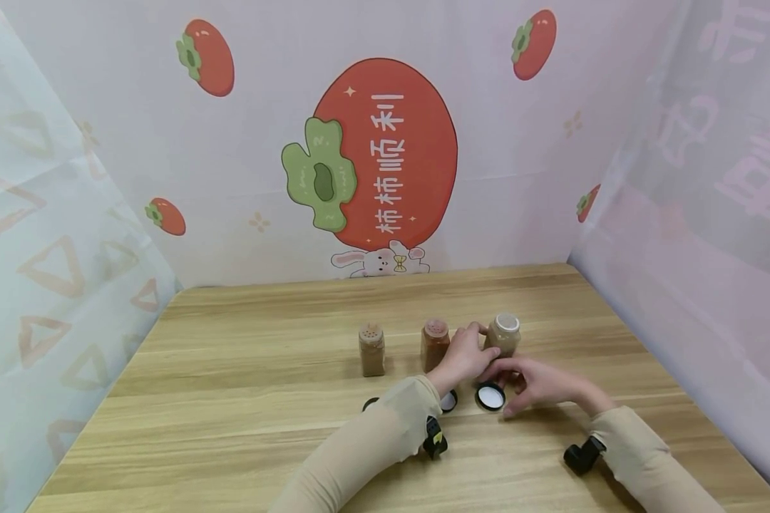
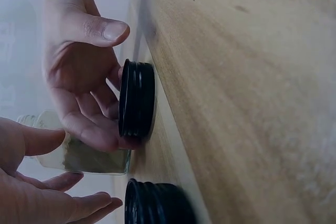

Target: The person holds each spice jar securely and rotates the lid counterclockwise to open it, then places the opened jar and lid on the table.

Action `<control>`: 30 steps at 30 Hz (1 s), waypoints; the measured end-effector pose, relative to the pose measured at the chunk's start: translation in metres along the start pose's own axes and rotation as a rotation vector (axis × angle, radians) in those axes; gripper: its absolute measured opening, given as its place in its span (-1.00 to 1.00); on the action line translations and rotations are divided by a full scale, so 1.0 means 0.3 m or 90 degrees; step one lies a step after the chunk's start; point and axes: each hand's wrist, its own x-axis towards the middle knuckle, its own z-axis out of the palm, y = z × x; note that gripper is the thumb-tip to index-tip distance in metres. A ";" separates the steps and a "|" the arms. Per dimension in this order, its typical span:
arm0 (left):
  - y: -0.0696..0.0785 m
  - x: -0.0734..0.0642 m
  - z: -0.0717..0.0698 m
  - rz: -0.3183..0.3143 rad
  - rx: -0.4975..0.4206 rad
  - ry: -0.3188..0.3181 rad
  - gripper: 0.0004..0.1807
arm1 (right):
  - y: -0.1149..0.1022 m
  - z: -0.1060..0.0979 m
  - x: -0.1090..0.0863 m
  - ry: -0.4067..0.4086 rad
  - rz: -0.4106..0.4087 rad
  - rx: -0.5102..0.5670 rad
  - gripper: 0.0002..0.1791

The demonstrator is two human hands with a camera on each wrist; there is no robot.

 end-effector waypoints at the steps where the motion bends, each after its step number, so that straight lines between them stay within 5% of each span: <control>1: -0.001 0.001 0.000 -0.001 -0.001 0.000 -0.58 | -0.002 0.002 0.005 0.000 -0.005 0.001 -0.37; 20: -0.001 0.005 -0.001 -0.002 0.003 0.000 -0.57 | -0.057 -0.020 0.002 -0.005 -0.063 0.006 -0.46; 30: -0.004 0.007 0.002 -0.006 0.002 -0.002 -0.55 | -0.044 -0.045 -0.032 0.007 -0.031 -0.014 -0.48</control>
